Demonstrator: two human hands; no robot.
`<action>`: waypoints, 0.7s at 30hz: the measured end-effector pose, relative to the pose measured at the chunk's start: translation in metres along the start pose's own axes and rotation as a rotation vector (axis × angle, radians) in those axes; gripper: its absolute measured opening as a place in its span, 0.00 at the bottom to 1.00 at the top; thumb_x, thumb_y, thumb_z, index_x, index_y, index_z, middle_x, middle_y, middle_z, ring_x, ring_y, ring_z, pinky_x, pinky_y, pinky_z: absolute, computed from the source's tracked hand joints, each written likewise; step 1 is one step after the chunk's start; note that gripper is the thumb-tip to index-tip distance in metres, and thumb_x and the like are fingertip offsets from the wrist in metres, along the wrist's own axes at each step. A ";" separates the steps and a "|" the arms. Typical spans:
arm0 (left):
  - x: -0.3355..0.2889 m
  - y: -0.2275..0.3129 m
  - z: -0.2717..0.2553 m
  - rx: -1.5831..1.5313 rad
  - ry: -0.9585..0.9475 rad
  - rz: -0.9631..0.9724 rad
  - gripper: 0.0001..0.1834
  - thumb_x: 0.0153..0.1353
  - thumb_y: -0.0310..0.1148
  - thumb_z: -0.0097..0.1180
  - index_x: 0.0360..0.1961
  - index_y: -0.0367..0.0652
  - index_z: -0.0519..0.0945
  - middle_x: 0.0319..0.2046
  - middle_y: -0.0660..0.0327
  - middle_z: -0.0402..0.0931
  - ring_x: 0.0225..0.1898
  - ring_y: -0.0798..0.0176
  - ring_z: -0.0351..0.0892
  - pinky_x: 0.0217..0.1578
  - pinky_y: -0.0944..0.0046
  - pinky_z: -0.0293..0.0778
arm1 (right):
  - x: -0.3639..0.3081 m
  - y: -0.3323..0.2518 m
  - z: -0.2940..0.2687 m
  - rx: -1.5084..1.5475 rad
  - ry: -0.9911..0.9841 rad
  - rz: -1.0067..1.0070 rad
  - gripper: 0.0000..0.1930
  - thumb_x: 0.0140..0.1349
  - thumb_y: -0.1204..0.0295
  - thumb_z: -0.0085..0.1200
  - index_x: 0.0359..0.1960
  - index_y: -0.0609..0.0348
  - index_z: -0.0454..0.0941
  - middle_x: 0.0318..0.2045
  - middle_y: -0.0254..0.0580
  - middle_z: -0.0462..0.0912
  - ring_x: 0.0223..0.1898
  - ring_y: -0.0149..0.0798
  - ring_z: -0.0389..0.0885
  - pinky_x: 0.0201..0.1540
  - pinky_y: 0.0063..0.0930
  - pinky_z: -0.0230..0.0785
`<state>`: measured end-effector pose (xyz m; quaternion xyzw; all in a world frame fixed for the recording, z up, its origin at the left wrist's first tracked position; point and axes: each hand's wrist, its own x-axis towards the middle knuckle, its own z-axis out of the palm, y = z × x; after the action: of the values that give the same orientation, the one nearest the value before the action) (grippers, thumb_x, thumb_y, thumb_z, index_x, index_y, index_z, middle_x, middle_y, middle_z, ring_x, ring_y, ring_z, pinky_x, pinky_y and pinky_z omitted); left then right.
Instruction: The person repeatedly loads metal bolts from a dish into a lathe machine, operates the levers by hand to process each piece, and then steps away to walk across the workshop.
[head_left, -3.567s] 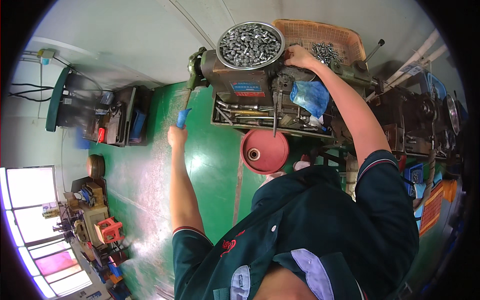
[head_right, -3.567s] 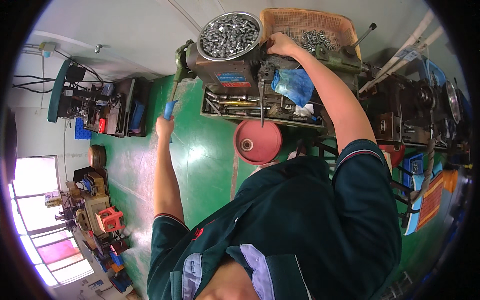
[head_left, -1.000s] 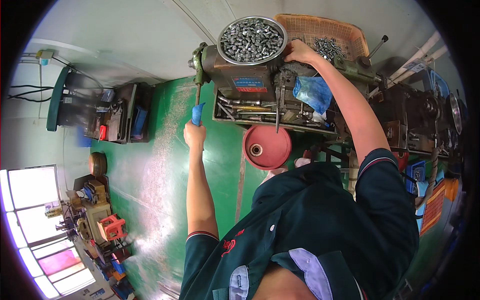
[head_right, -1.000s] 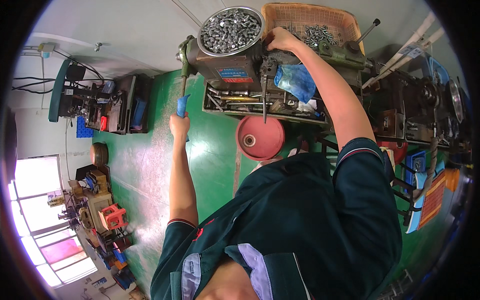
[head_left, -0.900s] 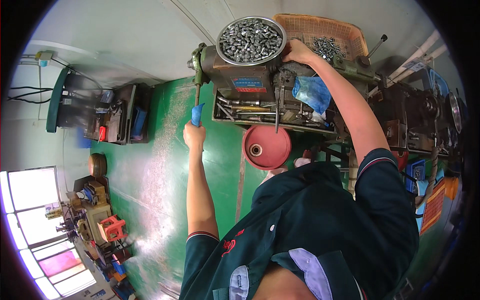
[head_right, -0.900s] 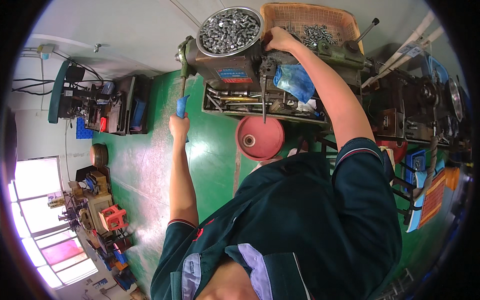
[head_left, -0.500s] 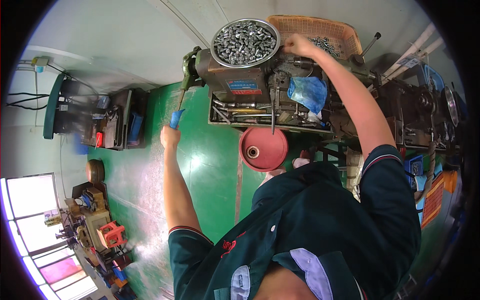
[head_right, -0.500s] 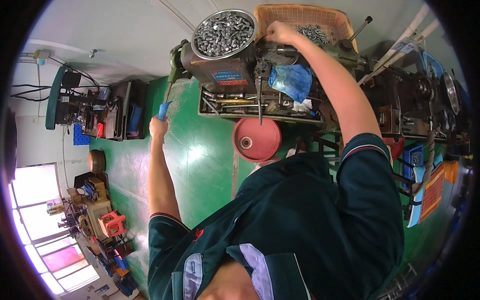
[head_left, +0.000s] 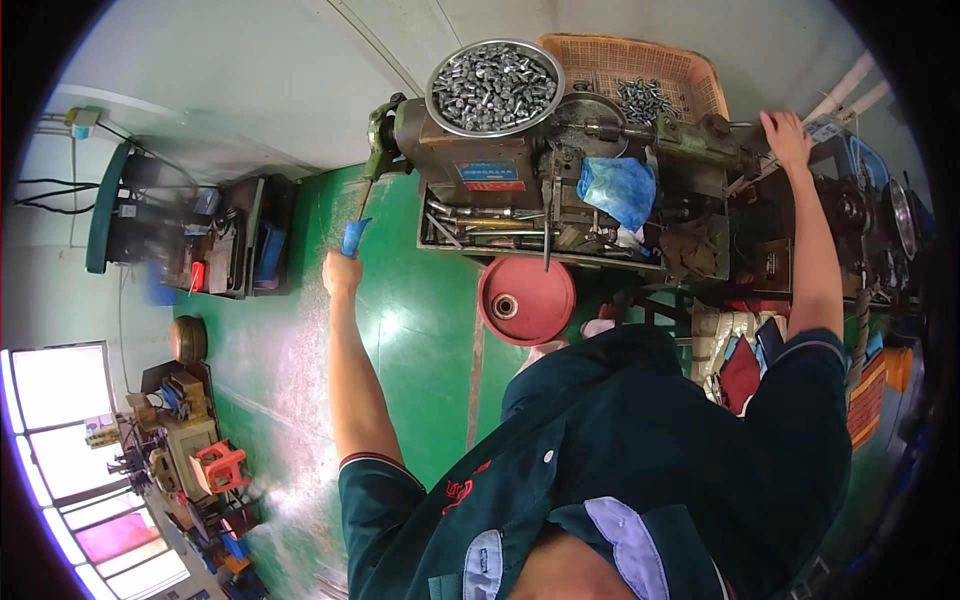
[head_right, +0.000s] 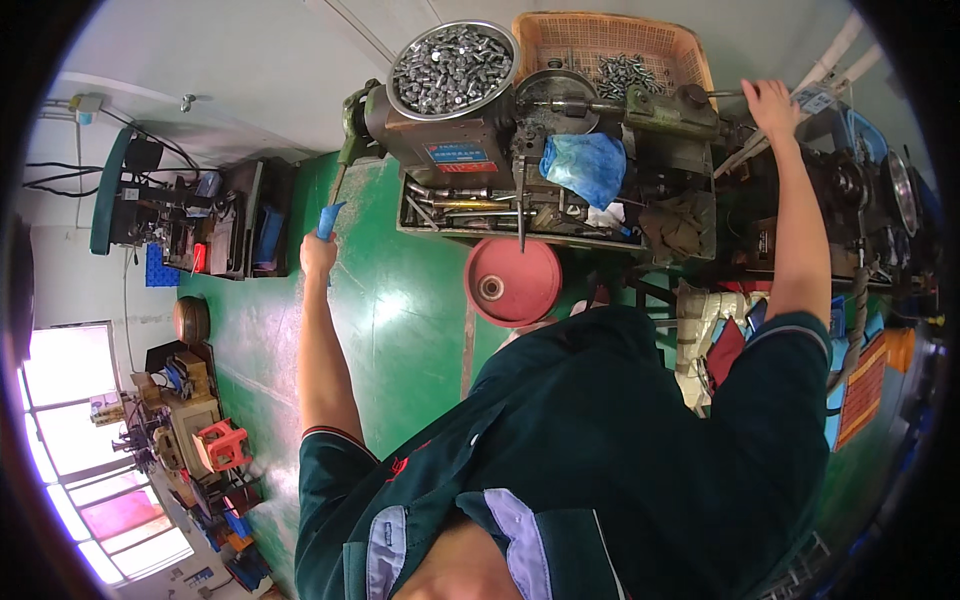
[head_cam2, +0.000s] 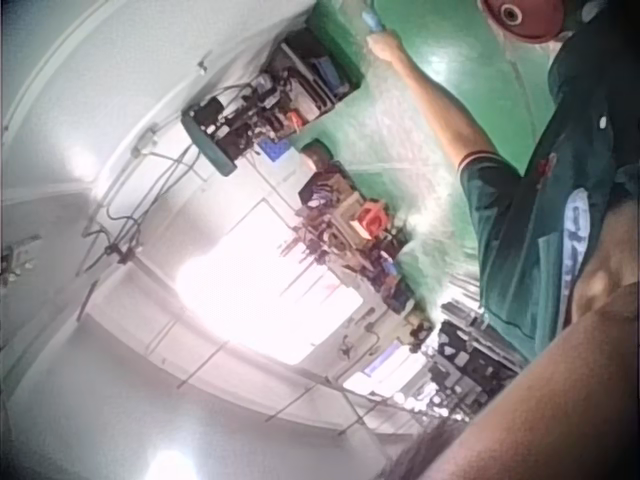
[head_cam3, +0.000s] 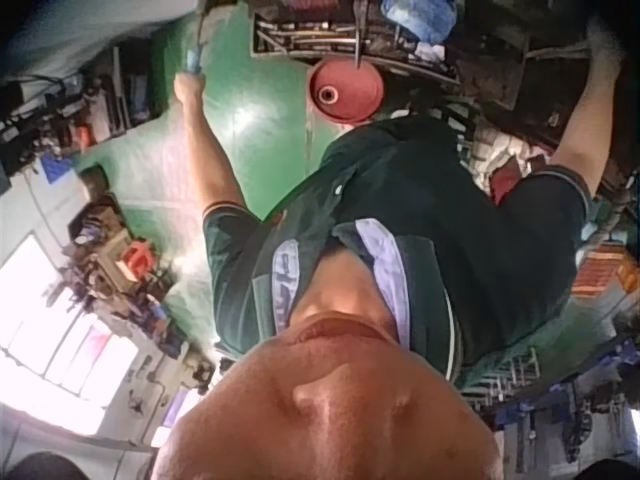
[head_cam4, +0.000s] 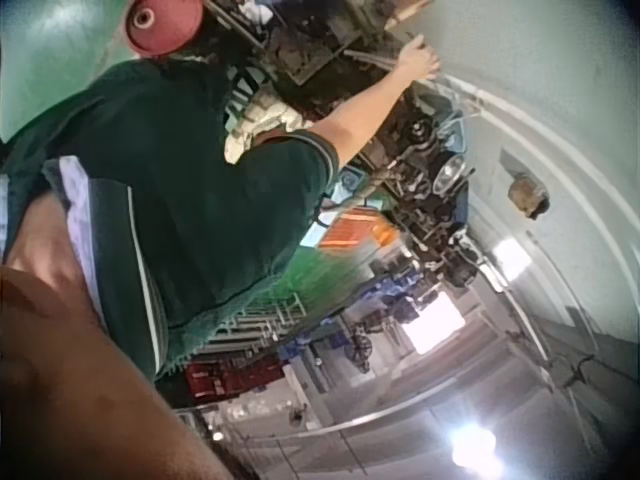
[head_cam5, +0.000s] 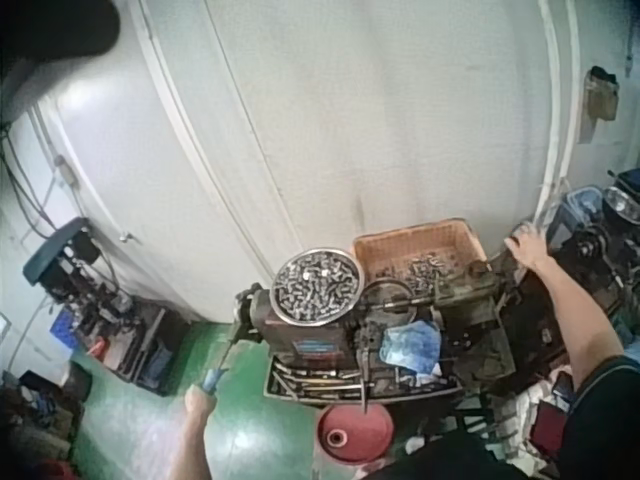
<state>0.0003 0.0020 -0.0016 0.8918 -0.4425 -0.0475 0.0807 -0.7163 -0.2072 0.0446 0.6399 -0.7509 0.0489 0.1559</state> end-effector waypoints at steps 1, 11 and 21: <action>-0.001 -0.002 -0.001 0.005 0.012 -0.001 0.08 0.43 0.31 0.50 0.27 0.47 0.77 0.26 0.52 0.74 0.31 0.51 0.74 0.32 0.58 0.69 | -0.019 0.002 -0.001 -0.009 0.078 0.009 0.24 0.53 0.47 0.36 0.36 0.53 0.72 0.43 0.40 0.69 0.50 0.38 0.61 0.48 0.47 0.52; 0.000 0.002 -0.001 -0.022 0.016 0.020 0.08 0.43 0.32 0.50 0.27 0.46 0.77 0.25 0.50 0.74 0.30 0.50 0.74 0.31 0.57 0.68 | -0.094 -0.001 -0.062 0.053 -0.006 0.036 0.30 0.48 0.42 0.38 0.22 0.61 0.75 0.20 0.53 0.75 0.27 0.52 0.74 0.30 0.39 0.66; -0.003 0.004 -0.002 -0.022 0.007 0.026 0.08 0.43 0.32 0.50 0.26 0.44 0.77 0.25 0.50 0.74 0.30 0.50 0.74 0.31 0.57 0.68 | -0.102 -0.009 -0.065 0.048 -0.060 0.141 0.33 0.47 0.38 0.34 0.25 0.59 0.76 0.24 0.54 0.75 0.31 0.52 0.74 0.33 0.39 0.66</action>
<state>-0.0039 0.0021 0.0015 0.8852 -0.4532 -0.0483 0.0927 -0.6827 -0.0947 0.0746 0.5902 -0.7970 0.0588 0.1141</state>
